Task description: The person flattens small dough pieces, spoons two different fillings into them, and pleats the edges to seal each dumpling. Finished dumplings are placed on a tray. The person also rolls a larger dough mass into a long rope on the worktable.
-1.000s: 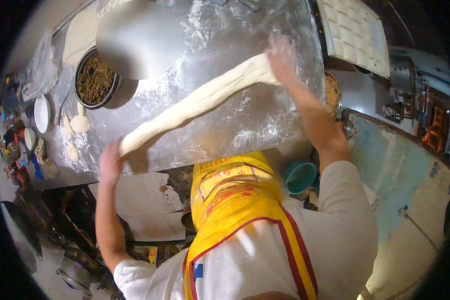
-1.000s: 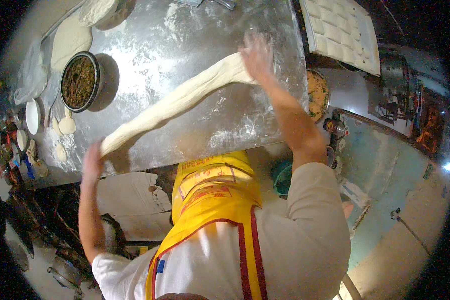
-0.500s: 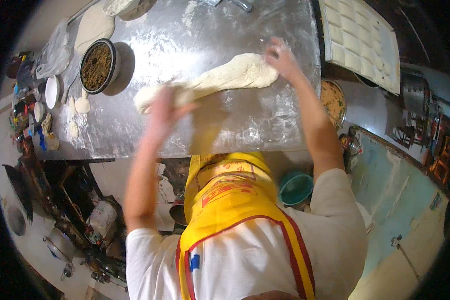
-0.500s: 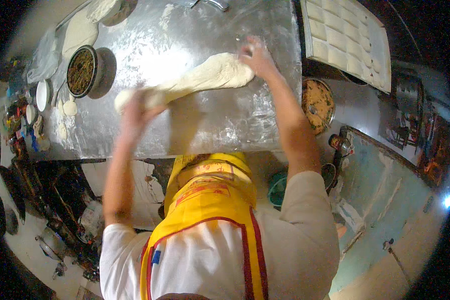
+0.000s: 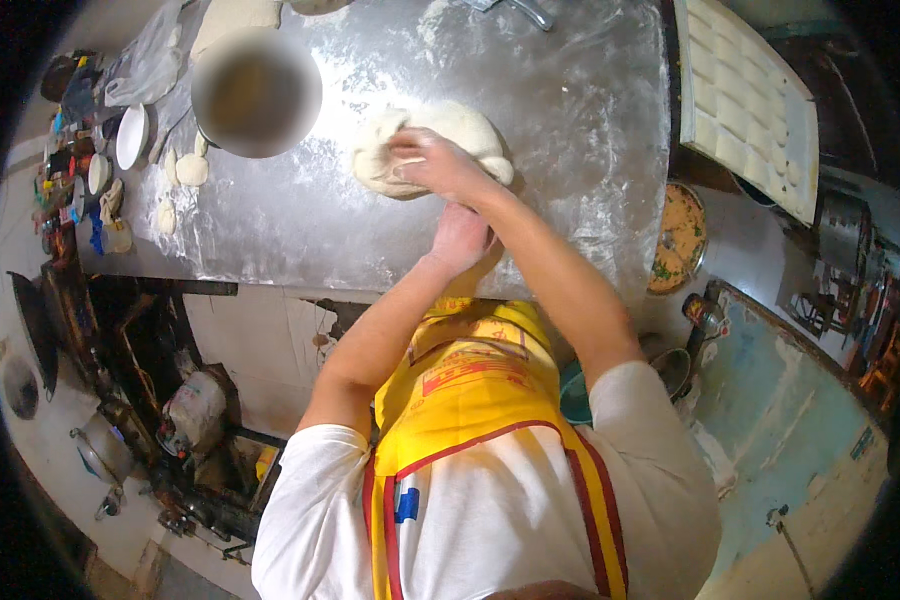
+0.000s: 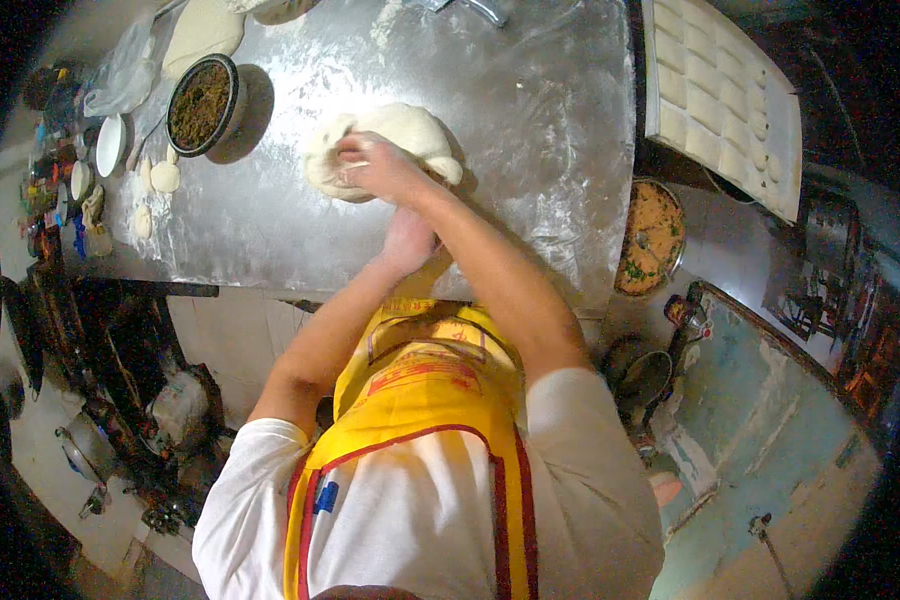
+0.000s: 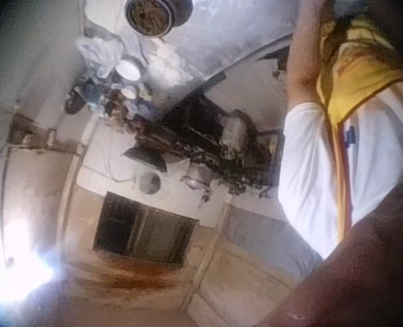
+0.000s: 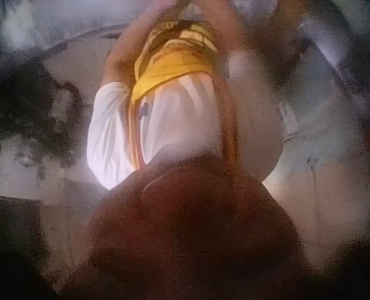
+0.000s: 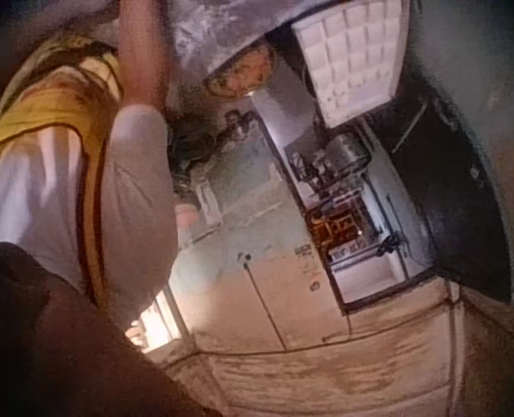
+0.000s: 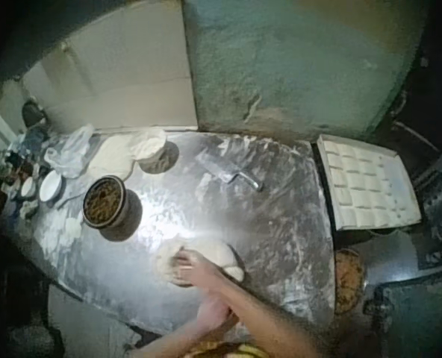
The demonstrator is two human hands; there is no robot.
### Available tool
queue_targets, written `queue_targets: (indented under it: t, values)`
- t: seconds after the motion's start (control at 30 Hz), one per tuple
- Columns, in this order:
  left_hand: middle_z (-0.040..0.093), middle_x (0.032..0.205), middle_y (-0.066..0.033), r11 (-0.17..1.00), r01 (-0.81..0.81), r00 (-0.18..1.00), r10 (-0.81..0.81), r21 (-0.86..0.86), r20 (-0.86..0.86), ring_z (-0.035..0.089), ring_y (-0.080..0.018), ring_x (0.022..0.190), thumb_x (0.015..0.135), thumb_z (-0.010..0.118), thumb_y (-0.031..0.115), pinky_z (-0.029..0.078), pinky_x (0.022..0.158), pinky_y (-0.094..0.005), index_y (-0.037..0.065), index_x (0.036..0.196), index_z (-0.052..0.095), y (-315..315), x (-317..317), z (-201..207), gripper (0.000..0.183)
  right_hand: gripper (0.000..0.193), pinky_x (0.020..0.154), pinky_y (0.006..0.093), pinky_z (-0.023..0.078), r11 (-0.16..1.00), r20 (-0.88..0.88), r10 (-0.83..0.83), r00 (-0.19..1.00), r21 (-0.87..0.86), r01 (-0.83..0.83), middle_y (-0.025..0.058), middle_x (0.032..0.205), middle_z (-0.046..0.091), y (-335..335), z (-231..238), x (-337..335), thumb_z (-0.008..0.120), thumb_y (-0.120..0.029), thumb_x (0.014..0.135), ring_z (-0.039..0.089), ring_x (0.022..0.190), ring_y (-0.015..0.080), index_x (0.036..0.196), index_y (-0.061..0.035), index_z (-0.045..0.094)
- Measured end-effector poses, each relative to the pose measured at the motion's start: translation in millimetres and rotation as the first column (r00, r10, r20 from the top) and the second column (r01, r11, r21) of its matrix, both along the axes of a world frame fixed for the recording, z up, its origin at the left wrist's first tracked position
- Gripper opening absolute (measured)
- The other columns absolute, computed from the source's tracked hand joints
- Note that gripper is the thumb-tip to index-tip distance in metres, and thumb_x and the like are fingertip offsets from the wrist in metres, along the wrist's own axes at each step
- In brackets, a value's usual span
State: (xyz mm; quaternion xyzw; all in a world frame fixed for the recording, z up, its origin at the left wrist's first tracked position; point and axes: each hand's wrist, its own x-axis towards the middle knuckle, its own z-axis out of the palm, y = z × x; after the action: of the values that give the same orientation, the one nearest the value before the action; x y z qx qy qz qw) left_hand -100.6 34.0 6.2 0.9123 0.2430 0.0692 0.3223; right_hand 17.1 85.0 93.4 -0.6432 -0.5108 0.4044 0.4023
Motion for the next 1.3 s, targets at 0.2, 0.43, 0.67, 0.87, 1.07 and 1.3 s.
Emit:
queue_targets:
  t: [0.2, 0.43, 0.67, 0.87, 1.07, 1.3]
  values:
    - [0.061, 0.098, -0.0236, 0.859, -0.474, 0.877, 0.481, -0.194, -0.013, 0.058, -0.0392, 0.098, 0.091, 0.058, 0.017, 0.047, 0.083, -0.0468, 0.000, 0.099, 0.062, 90, 4, 94, 0.019, 0.035, 0.073, 0.0434, 0.055, 0.965, 0.228, -0.150, 0.962, -0.178, 0.192, 0.0194, 0.099, 0.069, 87, -74, 45, 0.047, -0.024, 0.097, 0.069, 0.079, 0.0284, 0.121, -0.0058, 0.063]
    - [0.050, 0.142, -0.0132, 0.952, -0.106, 0.956, 0.177, 0.289, -0.234, 0.039, -0.0327, 0.137, 0.095, 0.047, 0.040, 0.021, 0.116, -0.0539, 0.010, 0.128, 0.059, 131, -13, 79, 0.047, 0.034, 0.085, 0.0546, 0.044, 0.889, 0.579, -0.415, 0.702, 0.423, 0.176, 0.0228, 0.104, 0.061, -65, -87, -79, 0.058, -0.023, 0.091, 0.058, 0.094, 0.0383, 0.115, 0.0006, 0.061]
    - [0.064, 0.115, -0.0143, 0.839, -0.361, 0.932, 0.329, 0.407, 0.150, 0.056, -0.0339, 0.112, 0.089, 0.051, 0.031, 0.033, 0.105, -0.0534, 0.007, 0.096, 0.067, 206, 35, -38, 0.030, 0.032, 0.085, 0.0510, 0.047, 0.939, 0.612, -0.297, 0.733, 0.049, 0.340, 0.0258, 0.106, 0.062, 89, -74, 53, 0.050, -0.030, 0.094, 0.059, 0.098, 0.0433, 0.107, -0.0029, 0.063]
    - [0.069, 0.086, -0.0188, 0.992, -0.071, 0.914, 0.023, -0.103, -0.406, 0.066, -0.0397, 0.086, 0.099, 0.040, 0.036, 0.049, 0.084, -0.0516, -0.001, 0.092, 0.069, 304, 47, 16, 0.047, 0.029, 0.096, 0.0471, 0.044, 0.998, 0.789, -0.012, 0.615, -0.031, 0.059, 0.0228, 0.114, 0.062, 78, -64, -22, 0.055, -0.025, 0.088, 0.058, 0.112, 0.0371, 0.100, -0.0011, 0.067]
    - [0.063, 0.099, -0.0219, 0.896, -0.417, 0.909, 0.409, 0.152, 0.082, 0.060, -0.0412, 0.095, 0.095, 0.050, 0.030, 0.049, 0.086, -0.0488, 0.001, 0.091, 0.066, 232, -23, 15, 0.033, 0.051, 0.111, 0.0458, 0.034, 0.914, 0.387, -0.383, 0.839, 0.030, 0.404, 0.0238, 0.140, 0.048, 94, -67, -29, 0.053, -0.025, 0.090, 0.046, 0.132, 0.0315, 0.134, 0.0005, 0.050]
    - [0.044, 0.145, -0.0214, 0.969, -0.116, 0.975, 0.153, 0.217, -0.159, 0.043, -0.0378, 0.132, 0.097, 0.045, 0.038, 0.027, 0.114, -0.0515, 0.001, 0.142, 0.042, 76, -114, 24, 0.059, 0.058, 0.115, 0.0555, 0.020, 0.964, 0.637, 0.181, 0.750, -0.266, -0.006, 0.0116, 0.147, 0.044, -45, -59, -94, 0.060, -0.028, 0.084, 0.035, 0.139, 0.0327, 0.138, -0.0103, 0.051]
